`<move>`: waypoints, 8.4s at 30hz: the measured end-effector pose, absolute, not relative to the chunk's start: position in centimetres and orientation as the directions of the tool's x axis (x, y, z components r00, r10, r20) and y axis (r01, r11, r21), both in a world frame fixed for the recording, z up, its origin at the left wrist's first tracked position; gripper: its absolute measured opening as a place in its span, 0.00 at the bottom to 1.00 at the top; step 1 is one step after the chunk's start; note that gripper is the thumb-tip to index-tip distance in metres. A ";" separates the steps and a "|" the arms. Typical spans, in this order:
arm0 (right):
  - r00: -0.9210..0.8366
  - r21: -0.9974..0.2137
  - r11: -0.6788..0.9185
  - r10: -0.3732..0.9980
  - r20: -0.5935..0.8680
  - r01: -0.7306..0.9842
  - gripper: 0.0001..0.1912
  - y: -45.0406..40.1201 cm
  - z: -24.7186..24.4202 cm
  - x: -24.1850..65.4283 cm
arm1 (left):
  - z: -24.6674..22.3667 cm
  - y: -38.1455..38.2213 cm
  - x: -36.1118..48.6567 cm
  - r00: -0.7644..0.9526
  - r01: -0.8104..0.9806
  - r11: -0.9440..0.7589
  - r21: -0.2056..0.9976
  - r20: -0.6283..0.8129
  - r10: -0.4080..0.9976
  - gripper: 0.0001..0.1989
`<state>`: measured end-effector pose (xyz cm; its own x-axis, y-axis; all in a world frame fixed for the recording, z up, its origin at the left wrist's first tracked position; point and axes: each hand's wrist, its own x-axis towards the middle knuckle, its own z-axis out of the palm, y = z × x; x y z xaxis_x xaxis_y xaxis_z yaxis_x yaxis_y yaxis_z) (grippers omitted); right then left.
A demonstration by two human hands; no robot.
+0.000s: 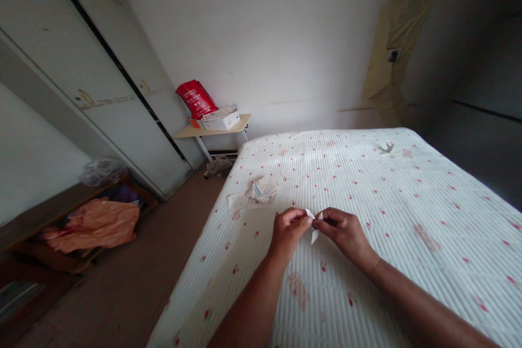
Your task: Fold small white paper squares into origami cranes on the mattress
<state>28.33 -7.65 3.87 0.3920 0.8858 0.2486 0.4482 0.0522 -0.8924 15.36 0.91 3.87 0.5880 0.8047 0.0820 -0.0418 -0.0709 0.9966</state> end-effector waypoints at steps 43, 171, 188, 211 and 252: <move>0.333 -0.967 0.069 0.930 0.152 0.246 0.14 -8.1 5.5 28.3 | 4.1 0.8 15.3 0.660 -0.113 0.088 0.990 0.008 0.751 0.12; -0.311 0.081 0.302 0.887 0.341 0.950 0.15 -11.3 3.1 31.0 | 3.8 -1.4 14.2 0.865 0.425 -0.901 0.085 0.257 0.432 0.11; -0.301 0.095 0.286 0.884 0.357 0.953 0.11 -11.3 2.7 30.5 | 3.7 -1.8 16.4 0.737 0.547 -0.778 0.309 0.263 0.623 0.07; -0.229 -0.042 0.254 0.922 0.313 0.966 0.17 -11.2 2.6 31.6 | 3.0 -1.7 15.5 0.759 0.541 -0.806 0.241 0.273 0.591 0.09; -0.076 -0.884 0.210 0.978 0.196 0.417 0.14 -6.4 2.2 33.6 | 2.9 0.4 14.1 0.850 0.388 -0.881 0.270 0.264 0.456 0.16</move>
<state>33.59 -6.43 2.25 -0.0761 0.9777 0.1957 0.4171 0.2095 -0.8844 14.14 0.41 2.95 0.8500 0.4557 0.2643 0.3884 -0.8810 0.2702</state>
